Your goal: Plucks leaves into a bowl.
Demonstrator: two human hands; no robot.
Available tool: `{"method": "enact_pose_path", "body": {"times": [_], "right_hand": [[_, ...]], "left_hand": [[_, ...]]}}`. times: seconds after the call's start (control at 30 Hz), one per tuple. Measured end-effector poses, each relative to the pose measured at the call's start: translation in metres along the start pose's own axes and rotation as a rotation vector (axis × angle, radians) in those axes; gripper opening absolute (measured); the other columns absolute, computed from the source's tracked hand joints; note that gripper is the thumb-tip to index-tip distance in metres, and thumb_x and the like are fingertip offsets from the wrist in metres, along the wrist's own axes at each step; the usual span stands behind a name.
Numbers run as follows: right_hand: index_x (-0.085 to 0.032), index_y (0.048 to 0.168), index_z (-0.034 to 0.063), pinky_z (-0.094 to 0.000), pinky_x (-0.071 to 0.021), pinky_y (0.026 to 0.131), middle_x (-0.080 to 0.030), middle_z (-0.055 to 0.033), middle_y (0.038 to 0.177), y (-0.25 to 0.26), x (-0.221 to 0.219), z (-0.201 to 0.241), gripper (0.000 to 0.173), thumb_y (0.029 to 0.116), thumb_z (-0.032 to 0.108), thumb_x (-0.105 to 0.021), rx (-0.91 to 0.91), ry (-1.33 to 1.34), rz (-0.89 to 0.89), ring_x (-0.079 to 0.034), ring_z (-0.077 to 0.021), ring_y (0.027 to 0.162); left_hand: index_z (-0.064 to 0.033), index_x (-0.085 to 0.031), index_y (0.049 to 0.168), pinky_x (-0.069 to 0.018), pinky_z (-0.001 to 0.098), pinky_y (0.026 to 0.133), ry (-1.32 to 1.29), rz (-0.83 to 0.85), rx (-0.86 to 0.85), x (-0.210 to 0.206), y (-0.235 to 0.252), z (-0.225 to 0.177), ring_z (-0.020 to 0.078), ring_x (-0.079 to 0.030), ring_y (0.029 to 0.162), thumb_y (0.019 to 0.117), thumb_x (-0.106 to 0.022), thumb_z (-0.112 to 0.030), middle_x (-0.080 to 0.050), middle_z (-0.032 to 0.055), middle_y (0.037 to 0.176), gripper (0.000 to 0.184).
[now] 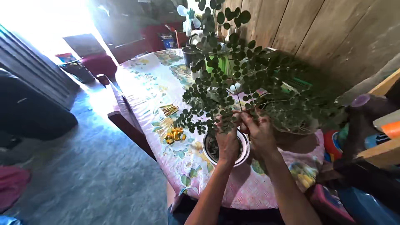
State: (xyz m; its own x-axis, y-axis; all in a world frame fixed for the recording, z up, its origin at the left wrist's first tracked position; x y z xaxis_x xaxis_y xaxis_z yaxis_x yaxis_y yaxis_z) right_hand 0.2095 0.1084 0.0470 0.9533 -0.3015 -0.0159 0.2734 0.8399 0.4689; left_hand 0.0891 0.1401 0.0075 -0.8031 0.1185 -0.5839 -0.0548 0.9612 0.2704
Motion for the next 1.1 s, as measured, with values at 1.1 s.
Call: {"method": "enact_pose_path", "body": {"times": [1.1], "right_hand": [[-0.063, 0.116, -0.0003, -0.0289, -0.0538, 0.053, -0.064, -0.0071, 0.081, 0.282, -0.023, -0.025, 0.023, 0.0992, 0.015, -0.061, -0.195, -0.312, -0.159, -0.061, -0.0135, 0.057]], "left_hand": [[-0.0023, -0.071, 0.11, -0.057, 0.0276, 0.086, 0.7, 0.359, -0.105, 0.04, -0.007, -0.036, 0.0079, -0.067, 0.093, 0.0934, -0.063, -0.018, -0.071, 0.0043, 0.101, 0.024]]}}
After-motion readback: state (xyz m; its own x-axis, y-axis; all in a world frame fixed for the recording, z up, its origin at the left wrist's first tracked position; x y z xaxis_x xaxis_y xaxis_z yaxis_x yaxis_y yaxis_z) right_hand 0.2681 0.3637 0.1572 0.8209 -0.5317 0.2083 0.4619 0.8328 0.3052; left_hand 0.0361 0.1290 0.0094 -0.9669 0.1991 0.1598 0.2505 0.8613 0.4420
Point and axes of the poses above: each hand's wrist, its own y-axis towards the middle knuckle, its own x-axis out of the back of the hand, z = x × y, the point moved 9 cm from there along y, towards the middle knuckle
